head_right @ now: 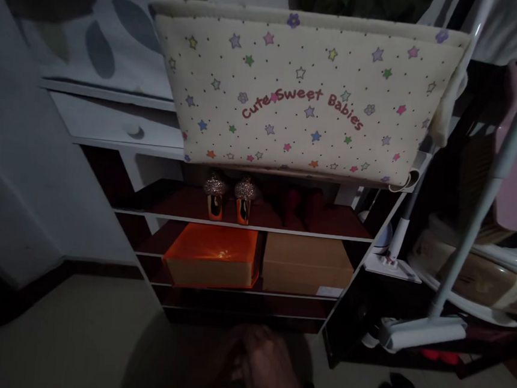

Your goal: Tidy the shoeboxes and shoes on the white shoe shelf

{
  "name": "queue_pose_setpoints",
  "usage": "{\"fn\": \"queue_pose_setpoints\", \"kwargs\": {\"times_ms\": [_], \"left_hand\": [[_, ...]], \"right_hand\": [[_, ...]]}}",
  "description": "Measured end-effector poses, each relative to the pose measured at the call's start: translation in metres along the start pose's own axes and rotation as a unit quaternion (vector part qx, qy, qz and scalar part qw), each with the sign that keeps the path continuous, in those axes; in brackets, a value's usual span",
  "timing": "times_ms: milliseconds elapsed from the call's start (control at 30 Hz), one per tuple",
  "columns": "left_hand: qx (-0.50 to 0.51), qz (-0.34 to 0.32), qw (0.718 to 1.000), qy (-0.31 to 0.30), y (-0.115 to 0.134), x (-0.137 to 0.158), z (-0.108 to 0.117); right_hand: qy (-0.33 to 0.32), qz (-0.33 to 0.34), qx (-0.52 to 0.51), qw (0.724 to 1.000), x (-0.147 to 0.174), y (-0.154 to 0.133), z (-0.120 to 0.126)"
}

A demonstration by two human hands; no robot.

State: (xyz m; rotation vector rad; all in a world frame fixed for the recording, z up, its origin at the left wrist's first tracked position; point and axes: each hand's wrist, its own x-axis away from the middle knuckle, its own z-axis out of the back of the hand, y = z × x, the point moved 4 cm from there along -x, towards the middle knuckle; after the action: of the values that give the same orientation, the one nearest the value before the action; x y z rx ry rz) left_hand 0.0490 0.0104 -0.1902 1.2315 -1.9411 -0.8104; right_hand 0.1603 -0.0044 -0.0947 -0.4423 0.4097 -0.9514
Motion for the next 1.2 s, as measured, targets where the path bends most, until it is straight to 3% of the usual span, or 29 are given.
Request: {"fn": "queue_pose_setpoints", "kwargs": {"times_ms": [133,233,367,433,600,733,1100,1200], "left_hand": [[0.024,-0.042,0.999,0.013,0.03,-0.004,-0.011],[0.049,-0.038,0.998,0.025,0.047,-0.003,-0.016],[0.165,-0.025,0.983,0.081,0.05,-0.008,-0.011],[0.21,-0.038,0.97,0.119,0.049,-0.015,-0.004],[0.243,-0.062,0.957,0.145,0.056,-0.031,0.009],[0.256,-0.075,0.952,0.15,0.07,-0.031,0.014],[0.22,-0.145,0.935,0.236,0.106,0.008,0.021],[0.187,-0.156,0.938,0.246,0.103,0.017,0.02]], "right_hand": [[0.06,0.042,0.035,0.997,-0.007,0.006,0.003],[0.132,0.087,0.034,0.987,-0.01,0.011,0.016],[0.298,0.101,0.066,0.947,-0.008,0.023,0.047],[0.337,0.085,0.11,0.931,-0.009,0.03,0.057],[0.337,0.007,0.235,0.912,-0.014,0.055,0.073],[0.322,-0.032,0.268,0.907,-0.009,0.077,0.084],[0.332,-0.052,0.291,0.896,0.011,0.1,0.099],[0.351,-0.059,0.296,0.886,0.01,0.095,0.096]]}}
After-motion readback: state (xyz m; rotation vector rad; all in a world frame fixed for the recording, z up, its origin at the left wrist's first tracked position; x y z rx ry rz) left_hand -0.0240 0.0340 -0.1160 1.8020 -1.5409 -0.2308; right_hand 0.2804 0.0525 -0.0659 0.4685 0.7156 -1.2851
